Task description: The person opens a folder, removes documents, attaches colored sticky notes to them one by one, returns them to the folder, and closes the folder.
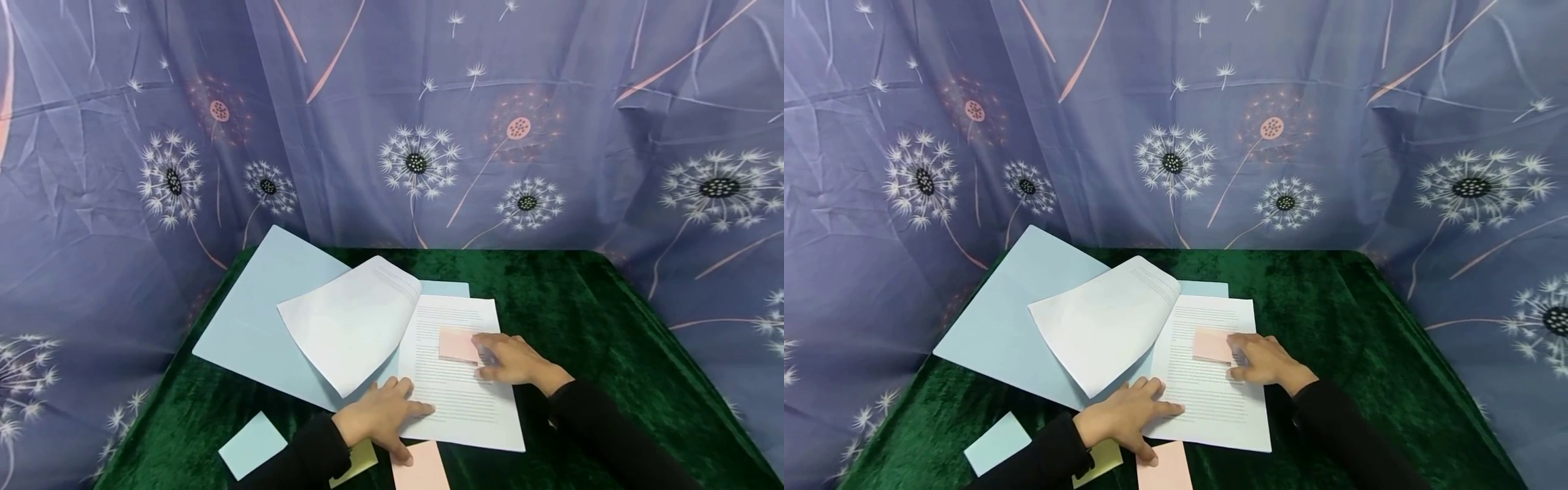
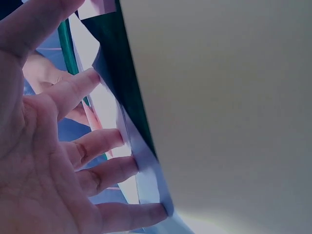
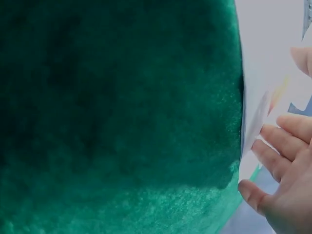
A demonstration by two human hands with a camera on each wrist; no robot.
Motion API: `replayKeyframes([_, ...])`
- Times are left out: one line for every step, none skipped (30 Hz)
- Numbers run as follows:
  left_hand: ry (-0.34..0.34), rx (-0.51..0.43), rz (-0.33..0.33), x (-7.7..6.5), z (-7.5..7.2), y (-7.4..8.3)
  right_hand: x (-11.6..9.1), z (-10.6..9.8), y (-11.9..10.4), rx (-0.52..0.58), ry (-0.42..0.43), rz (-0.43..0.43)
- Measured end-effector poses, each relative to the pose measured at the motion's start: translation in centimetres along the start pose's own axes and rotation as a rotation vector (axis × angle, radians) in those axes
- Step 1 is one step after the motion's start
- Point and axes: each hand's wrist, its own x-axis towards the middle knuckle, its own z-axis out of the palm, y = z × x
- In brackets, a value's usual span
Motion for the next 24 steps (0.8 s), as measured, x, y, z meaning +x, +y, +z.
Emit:
replayKeyframes([0.0,-0.003,0.001,0.0,0.0,0.0,0.0,0.0,0.0,-0.001,0.0,-0.004])
replayKeyframes([0.002,-0.007,0.001,0.0,0.1,-0.1,0.0,-0.1,0.0,0.001,0.002,0.001])
replayKeyframes([0.004,-0.01,0.003,0.0,0.1,-0.2,-0.1,-0.2,0.0,0.002,0.01,-0.001])
replayKeyframes([0.007,-0.011,0.004,0.0,0.1,-0.3,-0.3,-0.4,0.0,0.003,0.018,0.002])
replayKeyframes([0.008,-0.012,0.006,0.1,0.1,-0.3,-0.4,-0.6,0.0,0.001,0.026,0.006])
replayKeyframes([0.011,-0.009,0.009,0.1,0.1,-0.4,-0.7,-0.8,0.0,0.001,0.034,0.011])
replayKeyframes([0.017,-0.002,0.013,0.1,0.1,-0.4,-1.0,-1.2,0.0,0.002,0.039,0.019])
replayKeyframes([0.025,0.006,0.014,0.2,0.1,-0.4,-1.3,-1.4,0.0,0.004,0.041,0.033])
replayKeyframes([0.033,0.014,0.011,0.2,0.1,-0.4,-1.6,-1.8,0.0,0.004,0.042,0.042])
replayKeyframes([0.041,0.029,0.009,0.3,0.0,-0.3,-2.1,-2.0,0.1,0.004,0.038,0.054])
replayKeyframes([0.049,0.041,0.006,0.3,0.0,-0.2,-2.5,-2.3,0.2,0.003,0.033,0.065])
replayKeyframes([0.058,0.056,0.0,0.4,-0.1,-0.2,-2.9,-2.5,0.3,-0.001,0.026,0.075])
replayKeyframes([0.069,0.07,-0.008,0.4,-0.1,-0.1,-3.4,-2.7,0.4,-0.002,0.019,0.088])
replayKeyframes([0.077,0.081,-0.017,0.5,-0.2,0.0,-3.9,-2.8,0.6,-0.002,0.011,0.103])
replayKeyframes([0.084,0.09,-0.025,0.6,-0.2,0.0,-4.4,-2.9,0.8,0.001,0.003,0.119])
replayKeyframes([0.093,0.105,-0.03,0.7,-0.2,0.0,-4.9,-3.0,1.0,0.007,-0.008,0.136])
replayKeyframes([0.1,0.113,-0.036,0.7,-0.2,0.0,-5.5,-3.0,1.2,0.017,-0.022,0.152])
replayKeyframes([0.109,0.12,-0.039,0.8,-0.2,0.0,-6.1,-3.1,1.5,0.027,-0.036,0.166])
replayKeyframes([0.116,0.124,-0.041,0.9,-0.1,-0.1,-6.6,-3.1,1.8,0.044,-0.05,0.18])
replayKeyframes([0.123,0.123,-0.042,1.0,-0.1,-0.1,-7.1,-3.2,2.1,0.06,-0.064,0.191])
replayKeyframes([0.13,0.12,-0.042,1.0,0.0,-0.2,-7.6,-3.1,2.5,0.074,-0.077,0.196])
replayKeyframes([0.136,0.117,-0.041,1.1,0.1,-0.2,-8.0,-3.1,2.9,0.091,-0.091,0.199])
replayKeyframes([0.142,0.111,-0.04,1.1,0.1,-0.2,-8.4,-2.9,3.2,0.107,-0.1,0.201])
replayKeyframes([0.148,0.107,-0.037,1.2,0.1,-0.2,-8.7,-2.8,3.5,0.116,-0.103,0.201])
